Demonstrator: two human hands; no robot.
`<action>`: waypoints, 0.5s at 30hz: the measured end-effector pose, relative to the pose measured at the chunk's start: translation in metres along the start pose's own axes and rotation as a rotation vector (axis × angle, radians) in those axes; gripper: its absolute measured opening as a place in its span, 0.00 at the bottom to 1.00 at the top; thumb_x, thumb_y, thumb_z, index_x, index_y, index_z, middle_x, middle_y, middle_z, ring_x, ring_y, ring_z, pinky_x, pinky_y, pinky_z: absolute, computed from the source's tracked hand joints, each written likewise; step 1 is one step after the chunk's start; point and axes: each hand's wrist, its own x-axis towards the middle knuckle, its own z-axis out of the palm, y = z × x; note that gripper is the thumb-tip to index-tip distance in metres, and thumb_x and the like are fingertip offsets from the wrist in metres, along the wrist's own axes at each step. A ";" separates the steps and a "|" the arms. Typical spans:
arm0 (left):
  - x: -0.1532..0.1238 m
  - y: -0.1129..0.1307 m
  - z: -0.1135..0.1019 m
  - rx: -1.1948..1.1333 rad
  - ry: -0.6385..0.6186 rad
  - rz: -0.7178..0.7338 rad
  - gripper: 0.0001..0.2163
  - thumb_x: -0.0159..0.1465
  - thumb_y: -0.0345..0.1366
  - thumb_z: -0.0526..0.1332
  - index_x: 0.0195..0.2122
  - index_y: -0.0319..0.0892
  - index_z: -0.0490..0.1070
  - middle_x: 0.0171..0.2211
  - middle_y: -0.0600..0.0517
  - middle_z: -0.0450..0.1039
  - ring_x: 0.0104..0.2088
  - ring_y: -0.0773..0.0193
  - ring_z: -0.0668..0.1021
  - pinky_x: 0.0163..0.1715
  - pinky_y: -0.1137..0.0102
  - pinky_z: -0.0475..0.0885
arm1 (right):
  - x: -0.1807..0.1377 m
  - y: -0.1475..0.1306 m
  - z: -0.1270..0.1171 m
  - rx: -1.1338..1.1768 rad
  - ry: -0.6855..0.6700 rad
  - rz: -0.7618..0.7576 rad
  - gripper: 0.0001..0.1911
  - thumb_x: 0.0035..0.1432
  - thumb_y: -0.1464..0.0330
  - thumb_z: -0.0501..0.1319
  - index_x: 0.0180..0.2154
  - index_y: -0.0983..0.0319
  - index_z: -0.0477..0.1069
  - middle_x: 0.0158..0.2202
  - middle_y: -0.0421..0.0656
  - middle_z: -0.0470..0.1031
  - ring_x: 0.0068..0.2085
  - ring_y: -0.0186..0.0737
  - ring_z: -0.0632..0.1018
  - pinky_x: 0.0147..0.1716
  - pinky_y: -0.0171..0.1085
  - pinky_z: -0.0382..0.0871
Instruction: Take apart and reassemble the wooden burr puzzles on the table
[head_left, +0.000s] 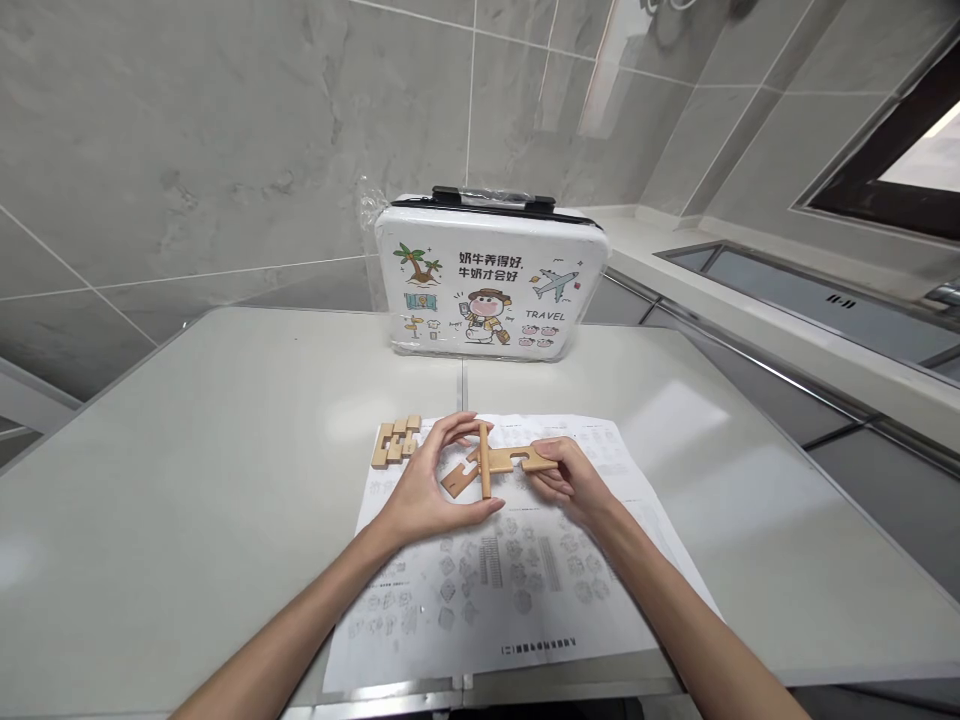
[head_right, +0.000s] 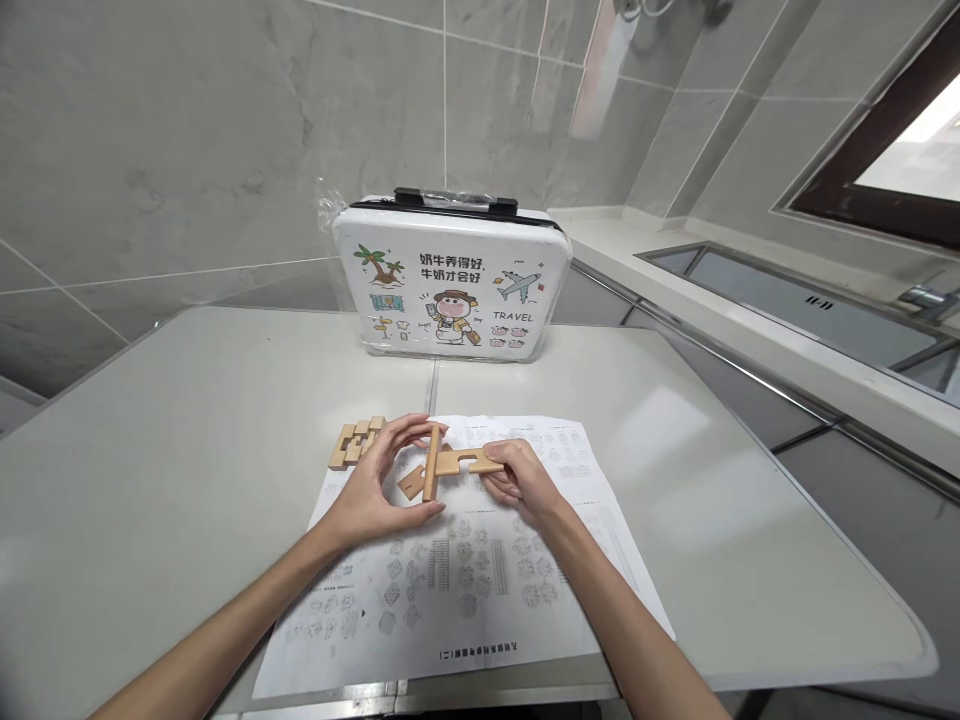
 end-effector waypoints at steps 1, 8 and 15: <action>0.001 0.000 -0.002 0.013 -0.002 0.004 0.41 0.53 0.40 0.79 0.66 0.48 0.62 0.64 0.40 0.72 0.64 0.45 0.75 0.67 0.49 0.69 | 0.000 0.000 0.000 0.005 0.002 0.002 0.26 0.58 0.60 0.64 0.14 0.56 0.55 0.09 0.30 0.48 0.13 0.27 0.48 0.15 0.34 0.39; 0.003 0.005 -0.012 0.113 -0.005 0.003 0.40 0.50 0.40 0.79 0.64 0.46 0.67 0.62 0.40 0.75 0.60 0.44 0.78 0.63 0.50 0.73 | 0.001 0.004 0.001 0.076 -0.016 0.046 0.28 0.58 0.61 0.63 0.14 0.56 0.50 0.09 0.29 0.45 0.13 0.26 0.47 0.15 0.33 0.37; 0.005 0.008 -0.016 0.156 -0.052 0.045 0.36 0.51 0.39 0.76 0.62 0.46 0.70 0.59 0.42 0.77 0.57 0.46 0.79 0.61 0.51 0.74 | 0.001 0.007 -0.001 0.103 -0.064 0.111 0.27 0.55 0.60 0.63 0.14 0.55 0.49 0.08 0.28 0.42 0.13 0.26 0.45 0.15 0.33 0.38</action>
